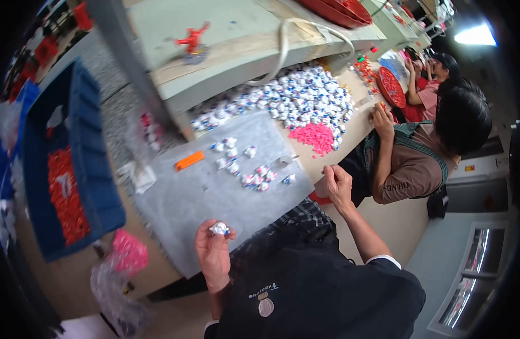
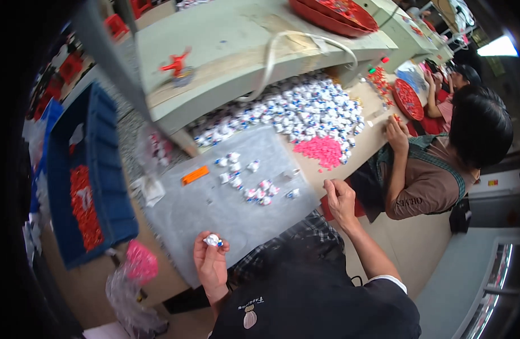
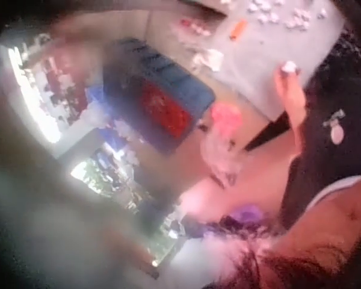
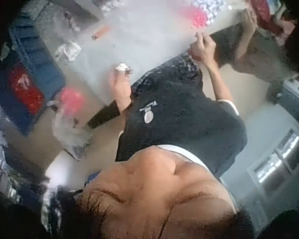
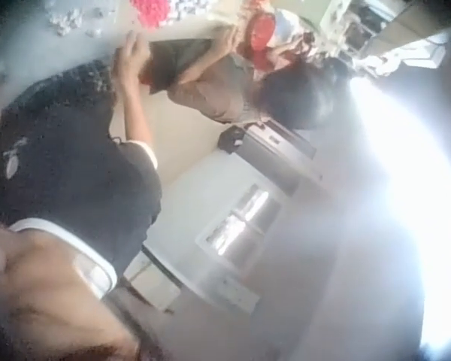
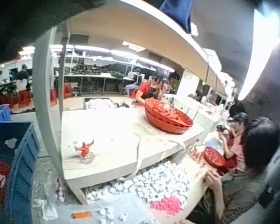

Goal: The person assembles small figurines by applying glue from a bottle onto the figurine heads, attaching small bows onto them by hand, and placing the assembled figurines onto a sheet.

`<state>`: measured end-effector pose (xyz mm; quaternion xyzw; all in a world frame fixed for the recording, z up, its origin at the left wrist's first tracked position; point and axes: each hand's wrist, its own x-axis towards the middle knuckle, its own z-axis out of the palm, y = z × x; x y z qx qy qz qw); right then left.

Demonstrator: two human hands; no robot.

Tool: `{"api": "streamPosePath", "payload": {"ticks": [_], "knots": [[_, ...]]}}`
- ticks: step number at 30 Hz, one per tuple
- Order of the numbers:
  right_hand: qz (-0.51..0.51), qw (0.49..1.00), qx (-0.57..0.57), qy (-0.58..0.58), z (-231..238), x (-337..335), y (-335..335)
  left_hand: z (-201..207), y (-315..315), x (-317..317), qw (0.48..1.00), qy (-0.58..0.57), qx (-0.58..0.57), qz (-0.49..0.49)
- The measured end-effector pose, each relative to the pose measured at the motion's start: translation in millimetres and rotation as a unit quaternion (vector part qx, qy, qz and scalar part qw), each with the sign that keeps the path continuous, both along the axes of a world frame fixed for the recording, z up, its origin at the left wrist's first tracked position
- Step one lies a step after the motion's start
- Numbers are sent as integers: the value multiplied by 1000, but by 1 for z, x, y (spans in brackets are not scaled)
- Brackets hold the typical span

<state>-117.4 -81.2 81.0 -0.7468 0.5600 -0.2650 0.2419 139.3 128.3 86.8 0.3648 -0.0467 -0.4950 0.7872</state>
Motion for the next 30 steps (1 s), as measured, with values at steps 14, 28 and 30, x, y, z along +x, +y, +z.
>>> {"api": "streamPosePath", "payload": {"ticks": [14, 28, 30], "knots": [[139, 979, -143, -32, -94, -39, -72, -61, -95, -128, 990, -55, 49, -119], [280, 821, 321, -380, -60, -61, -36, -65, -124, -195, 964, -233, 110, -71], [292, 826, 323, -357, -59, -62, -39, -66, -121, -194, 962, -238, 104, -81]]}}
